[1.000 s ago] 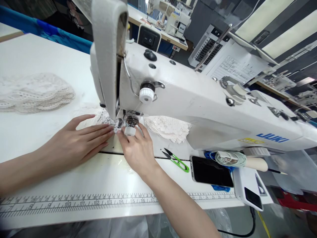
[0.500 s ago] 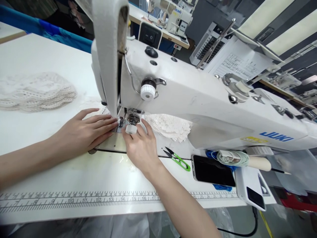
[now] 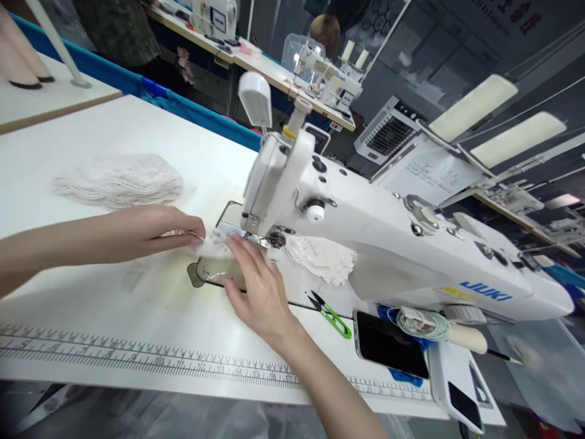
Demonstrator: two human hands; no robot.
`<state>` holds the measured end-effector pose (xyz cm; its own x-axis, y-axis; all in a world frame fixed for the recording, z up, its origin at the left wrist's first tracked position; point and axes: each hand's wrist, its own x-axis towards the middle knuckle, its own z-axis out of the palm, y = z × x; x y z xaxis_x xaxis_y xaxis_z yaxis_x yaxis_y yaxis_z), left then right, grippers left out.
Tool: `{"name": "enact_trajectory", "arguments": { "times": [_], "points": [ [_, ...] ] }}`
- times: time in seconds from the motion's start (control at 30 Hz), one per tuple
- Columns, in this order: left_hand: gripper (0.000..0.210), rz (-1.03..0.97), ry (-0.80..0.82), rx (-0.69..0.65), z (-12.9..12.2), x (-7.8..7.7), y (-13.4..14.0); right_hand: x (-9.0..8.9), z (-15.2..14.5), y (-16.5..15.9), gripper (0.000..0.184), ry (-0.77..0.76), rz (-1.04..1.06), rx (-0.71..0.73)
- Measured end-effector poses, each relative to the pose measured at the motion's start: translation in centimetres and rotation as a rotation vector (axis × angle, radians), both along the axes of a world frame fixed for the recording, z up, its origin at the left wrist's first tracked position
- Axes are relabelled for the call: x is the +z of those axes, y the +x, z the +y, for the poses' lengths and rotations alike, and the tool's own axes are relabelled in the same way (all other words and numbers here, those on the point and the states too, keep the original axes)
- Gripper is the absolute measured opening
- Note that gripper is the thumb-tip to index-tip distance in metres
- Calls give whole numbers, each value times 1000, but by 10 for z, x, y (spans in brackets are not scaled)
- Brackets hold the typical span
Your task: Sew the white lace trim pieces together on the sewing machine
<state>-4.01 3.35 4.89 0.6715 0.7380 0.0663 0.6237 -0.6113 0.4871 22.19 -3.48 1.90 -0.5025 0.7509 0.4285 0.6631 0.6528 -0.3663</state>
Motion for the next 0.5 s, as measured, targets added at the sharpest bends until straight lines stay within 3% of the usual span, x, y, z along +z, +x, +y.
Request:
{"name": "enact_trajectory", "arguments": {
  "times": [0.07,0.17,0.23,0.37,0.43,0.5],
  "points": [
    [37,-37,-218,-72,-3,20,-12,16,1,-14,71,-278,109,56],
    [34,-95,-335,-112,-6,39,-29,37,9,-41,41,-850,336,172],
    [29,-117,-347,-94,-6,42,-45,43,17,-58,36,-1073,493,168],
    [26,-95,-335,10,-16,29,-92,36,30,-86,38,-1124,585,91],
    [40,-26,-355,-15,-24,16,-118,32,35,-97,36,-1124,533,86],
    [58,-58,-102,160,-28,6,-139,31,42,-109,33,-1114,501,86]
  ]
}}
